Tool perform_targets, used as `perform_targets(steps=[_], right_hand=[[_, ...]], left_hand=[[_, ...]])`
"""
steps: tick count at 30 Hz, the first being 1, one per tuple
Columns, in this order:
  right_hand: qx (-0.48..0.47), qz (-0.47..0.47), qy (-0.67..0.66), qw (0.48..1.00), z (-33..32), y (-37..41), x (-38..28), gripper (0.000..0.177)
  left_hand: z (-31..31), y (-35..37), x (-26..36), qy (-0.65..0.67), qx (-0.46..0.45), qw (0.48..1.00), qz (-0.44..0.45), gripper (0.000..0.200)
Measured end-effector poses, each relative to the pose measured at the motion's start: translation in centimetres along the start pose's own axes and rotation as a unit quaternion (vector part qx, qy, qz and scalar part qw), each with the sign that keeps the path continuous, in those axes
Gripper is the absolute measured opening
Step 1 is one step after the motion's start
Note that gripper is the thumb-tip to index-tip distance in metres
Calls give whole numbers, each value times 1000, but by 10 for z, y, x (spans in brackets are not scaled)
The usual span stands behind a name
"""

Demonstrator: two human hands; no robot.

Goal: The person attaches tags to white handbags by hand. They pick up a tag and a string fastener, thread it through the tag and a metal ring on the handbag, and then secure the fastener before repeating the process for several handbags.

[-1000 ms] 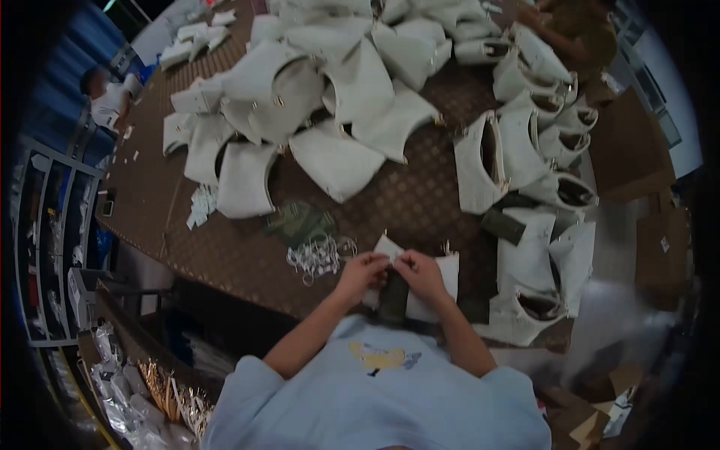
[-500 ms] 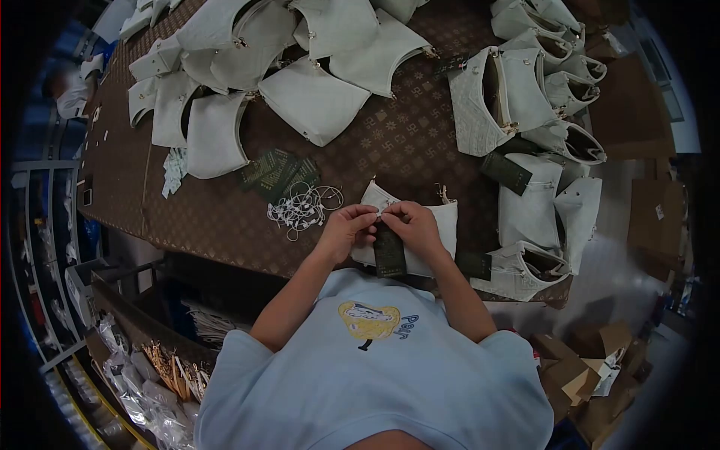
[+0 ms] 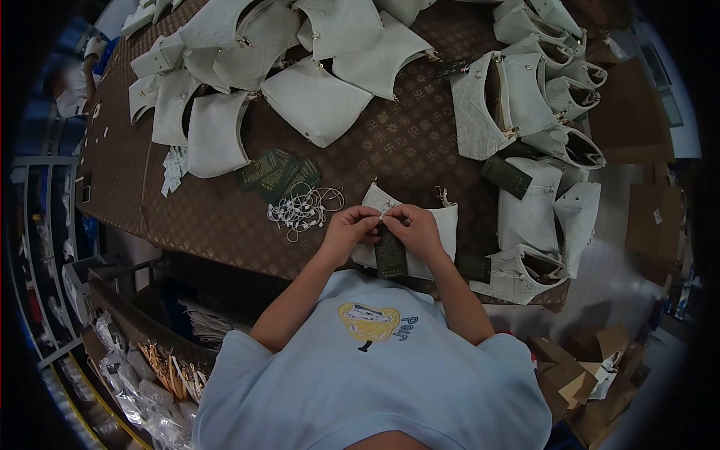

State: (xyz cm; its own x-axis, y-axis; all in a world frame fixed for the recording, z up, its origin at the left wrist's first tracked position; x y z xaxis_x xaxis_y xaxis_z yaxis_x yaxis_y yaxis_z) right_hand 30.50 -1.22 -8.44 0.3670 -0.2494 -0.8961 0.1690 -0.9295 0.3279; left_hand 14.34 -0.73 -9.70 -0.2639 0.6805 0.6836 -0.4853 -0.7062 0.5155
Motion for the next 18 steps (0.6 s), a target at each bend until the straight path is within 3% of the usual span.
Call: perform_targets(steps=[8, 13, 18], right_hand=[[-6, 13, -8, 1000, -2, 3, -9, 17], [10, -10, 160, 987, -6, 7, -29, 14], [26, -19, 186, 982, -5, 8, -35, 13]], left_hand=[[1, 0, -1, -13, 3, 1000, 7, 14], [5, 2, 2, -73, 8, 997, 23, 13], [3, 0, 0, -99, -14, 994, 36, 13]])
Point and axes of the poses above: each hand's wrist, its own y-axis away from the middle knuckle, its own z-axis out of the palm, x = y × z, the point moved 3 cm from there along -y, towards the middle knuckle, and after that the axes turned 8 degrees about -x, right-handed, at the moved point
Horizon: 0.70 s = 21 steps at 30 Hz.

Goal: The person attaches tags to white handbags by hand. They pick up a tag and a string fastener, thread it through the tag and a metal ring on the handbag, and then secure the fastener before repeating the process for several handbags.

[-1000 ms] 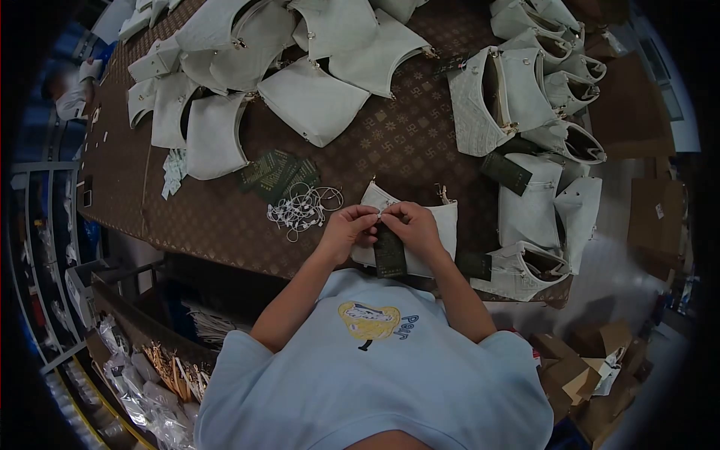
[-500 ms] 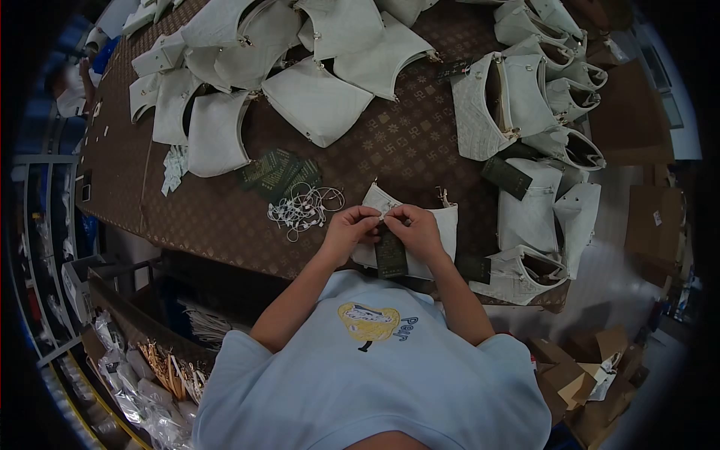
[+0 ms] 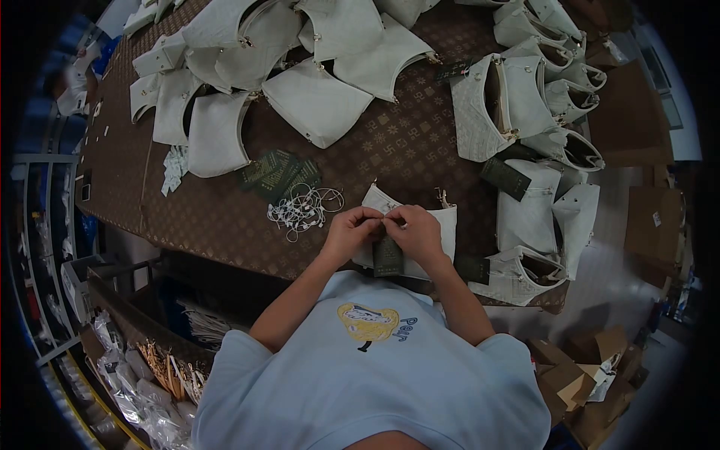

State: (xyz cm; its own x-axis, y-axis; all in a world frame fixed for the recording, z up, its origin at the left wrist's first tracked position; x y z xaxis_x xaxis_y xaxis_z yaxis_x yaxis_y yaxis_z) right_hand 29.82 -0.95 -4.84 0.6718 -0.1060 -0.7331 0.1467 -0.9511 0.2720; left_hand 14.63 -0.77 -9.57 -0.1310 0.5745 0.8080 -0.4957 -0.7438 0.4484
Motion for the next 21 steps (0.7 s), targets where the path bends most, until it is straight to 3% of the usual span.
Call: perform_targets(steps=[8, 17, 20, 21], right_hand=[[0, 30, -125, 992, 7, -2, 18, 17], [-19, 35, -43, 998, 1, 0, 3, 14], [15, -1, 9, 1000, 1, 5, -2, 11], [57, -53, -2, 997, 2, 7, -4, 10]], left_hand=[[3, 0, 0, 64, 14, 998, -14, 13], [2, -1, -4, 68, -4, 998, 10, 13], [5, 0, 3, 15, 5, 1000, 21, 13], [8, 2, 9, 36, 25, 999, 19, 13]])
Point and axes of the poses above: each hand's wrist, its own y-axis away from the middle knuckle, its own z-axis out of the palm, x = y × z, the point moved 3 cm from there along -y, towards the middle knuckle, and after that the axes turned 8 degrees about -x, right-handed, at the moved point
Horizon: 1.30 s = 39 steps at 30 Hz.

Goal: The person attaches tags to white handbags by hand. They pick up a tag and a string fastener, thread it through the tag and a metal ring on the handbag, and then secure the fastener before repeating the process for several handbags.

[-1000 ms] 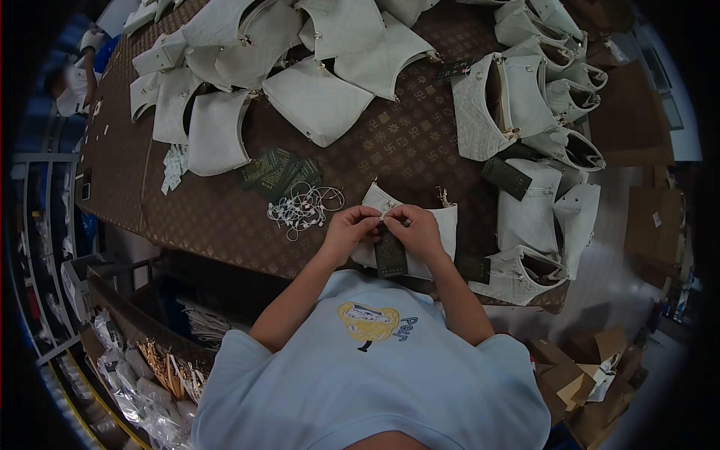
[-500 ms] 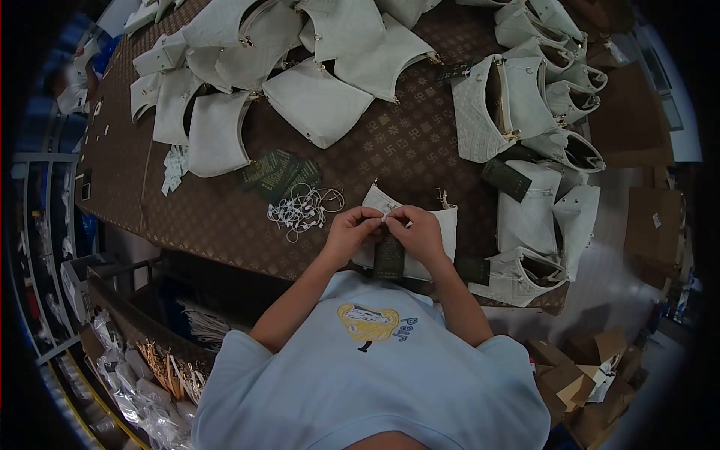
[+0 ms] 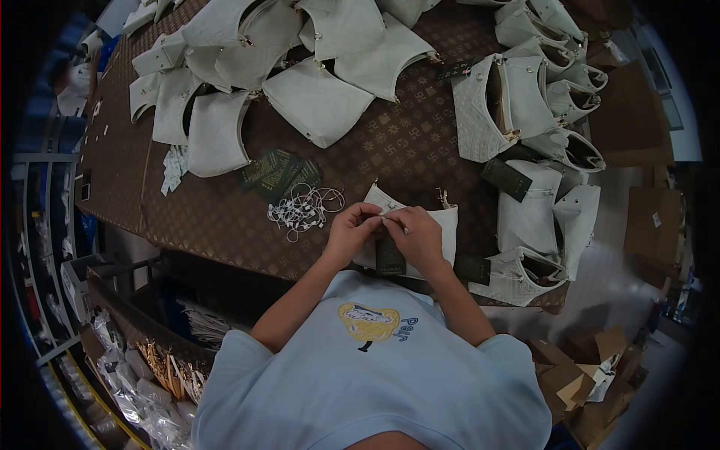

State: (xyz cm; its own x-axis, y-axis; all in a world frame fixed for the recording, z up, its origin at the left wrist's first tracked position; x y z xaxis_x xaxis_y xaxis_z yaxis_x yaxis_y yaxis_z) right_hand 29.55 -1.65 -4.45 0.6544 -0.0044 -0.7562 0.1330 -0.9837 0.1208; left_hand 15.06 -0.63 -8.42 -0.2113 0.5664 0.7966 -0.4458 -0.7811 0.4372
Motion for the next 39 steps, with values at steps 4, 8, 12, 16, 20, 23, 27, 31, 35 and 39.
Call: perform_targets(steps=[4, 8, 12, 16, 20, 23, 27, 31, 35, 39], right_hand=[[44, -66, -61, 995, 2, 8, -5, 14], [-35, -48, -52, 997, 1, 7, 5, 18], [6, -72, 80, 994, -22, 0, 15, 36], [-103, -4, 215, 971, -25, -5, 42, 48], [-245, 111, 132, 954, -50, 3, 22, 33], [-41, 135, 164, 976, -85, 20, 29, 27], [199, 159, 210, 944, -112, 18, 57, 30], [199, 160, 268, 929, -119, 14, 52, 38], [148, 224, 233, 935, -117, 15, 55, 53], [230, 87, 332, 911, -110, 13, 36, 70]], left_hand=[[-2, -2, -6, 65, 9, 997, 38, 12], [2, 2, -12, 69, -17, 997, 38, 13], [-8, 5, 2, -56, -14, 998, 1, 19], [-27, 7, 4, -123, 22, 992, -5, 25], [-48, 10, 5, -101, 96, 989, 42, 20], [-62, 12, 11, -99, 98, 989, 57, 19], [-72, 1, 27, -170, 136, 975, 37, 20], [-90, -36, 80, -403, 221, 875, 154, 32], [-101, -70, 128, -535, 320, 752, 212, 53], [-72, -114, 145, -758, 174, 598, 195, 69]])
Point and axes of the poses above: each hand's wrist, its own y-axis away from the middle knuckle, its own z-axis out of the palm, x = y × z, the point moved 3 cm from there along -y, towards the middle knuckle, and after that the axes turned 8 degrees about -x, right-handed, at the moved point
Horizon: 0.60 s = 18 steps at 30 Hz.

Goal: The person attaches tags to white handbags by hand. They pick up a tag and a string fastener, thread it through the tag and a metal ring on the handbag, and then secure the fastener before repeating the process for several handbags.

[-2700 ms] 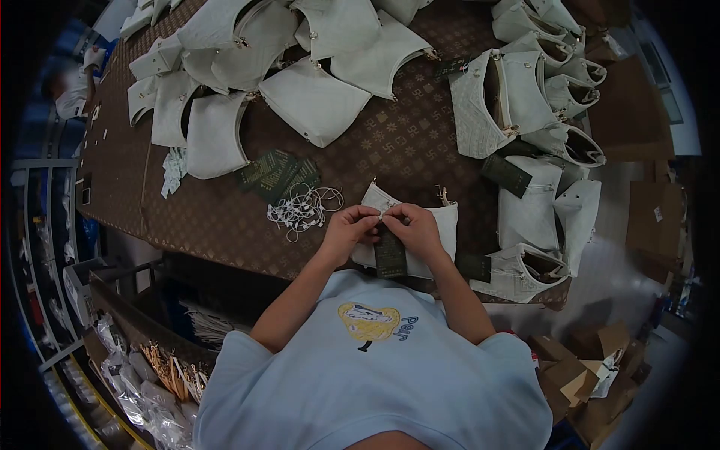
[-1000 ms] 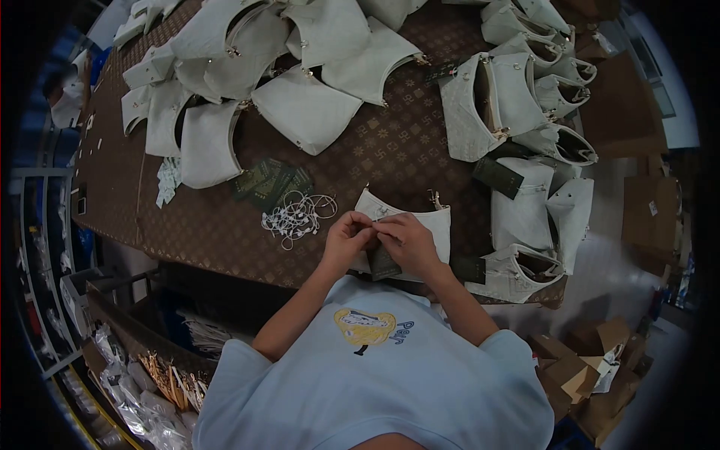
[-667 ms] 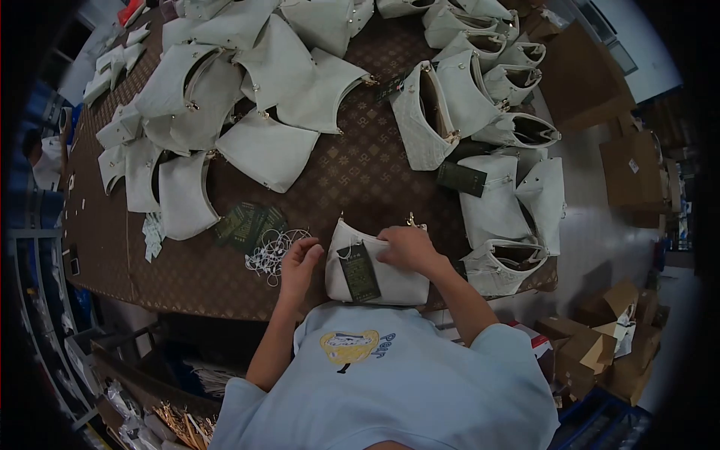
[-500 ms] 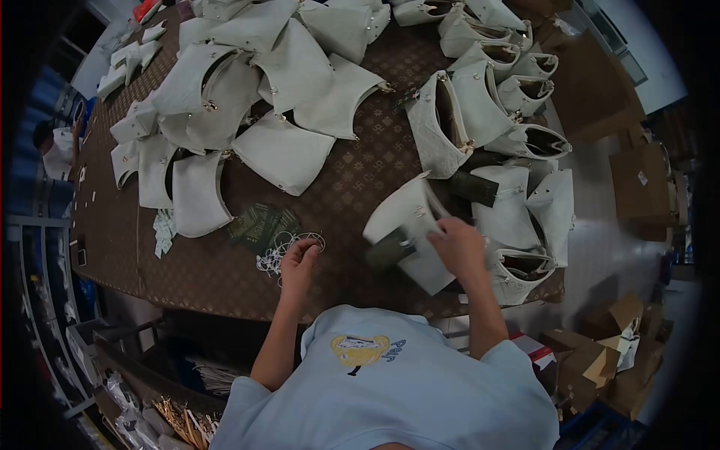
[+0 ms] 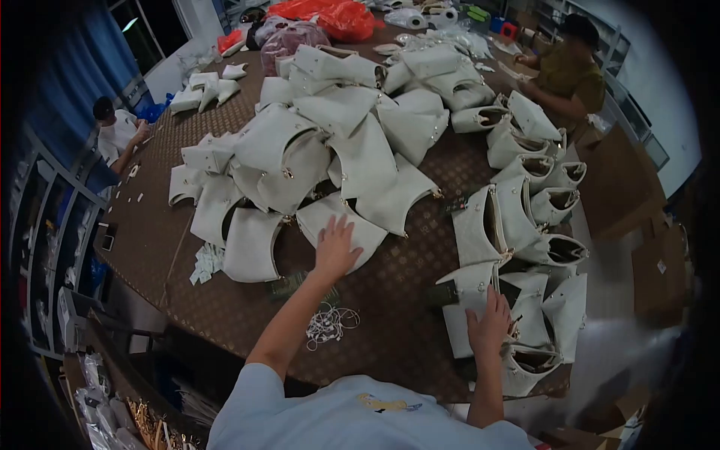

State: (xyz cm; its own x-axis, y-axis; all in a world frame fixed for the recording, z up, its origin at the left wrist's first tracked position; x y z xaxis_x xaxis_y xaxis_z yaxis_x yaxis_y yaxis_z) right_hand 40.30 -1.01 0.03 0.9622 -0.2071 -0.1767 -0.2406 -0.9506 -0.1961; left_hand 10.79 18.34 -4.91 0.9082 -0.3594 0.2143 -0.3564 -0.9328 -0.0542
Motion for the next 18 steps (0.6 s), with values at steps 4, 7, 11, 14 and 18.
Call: perform_targets(steps=[4, 7, 11, 14, 18], right_hand=[[-22, 75, -45, 996, 8, -6, -4, 73], [-79, 163, -121, 976, 17, -6, 14, 68], [-48, 121, -70, 989, 23, -5, 16, 60], [-179, 158, -88, 967, 10, -11, -3, 59], [-66, 106, -135, 983, -3, -16, -4, 61]], left_hand=[[17, -36, 37, -4, -80, 996, 31, 72], [44, -51, 41, -30, -105, 994, 16, 72], [59, -63, 35, -73, -60, 994, 47, 61], [50, -58, 38, -79, -81, 992, 48, 50], [29, -39, 36, -41, -74, 996, 26, 39]])
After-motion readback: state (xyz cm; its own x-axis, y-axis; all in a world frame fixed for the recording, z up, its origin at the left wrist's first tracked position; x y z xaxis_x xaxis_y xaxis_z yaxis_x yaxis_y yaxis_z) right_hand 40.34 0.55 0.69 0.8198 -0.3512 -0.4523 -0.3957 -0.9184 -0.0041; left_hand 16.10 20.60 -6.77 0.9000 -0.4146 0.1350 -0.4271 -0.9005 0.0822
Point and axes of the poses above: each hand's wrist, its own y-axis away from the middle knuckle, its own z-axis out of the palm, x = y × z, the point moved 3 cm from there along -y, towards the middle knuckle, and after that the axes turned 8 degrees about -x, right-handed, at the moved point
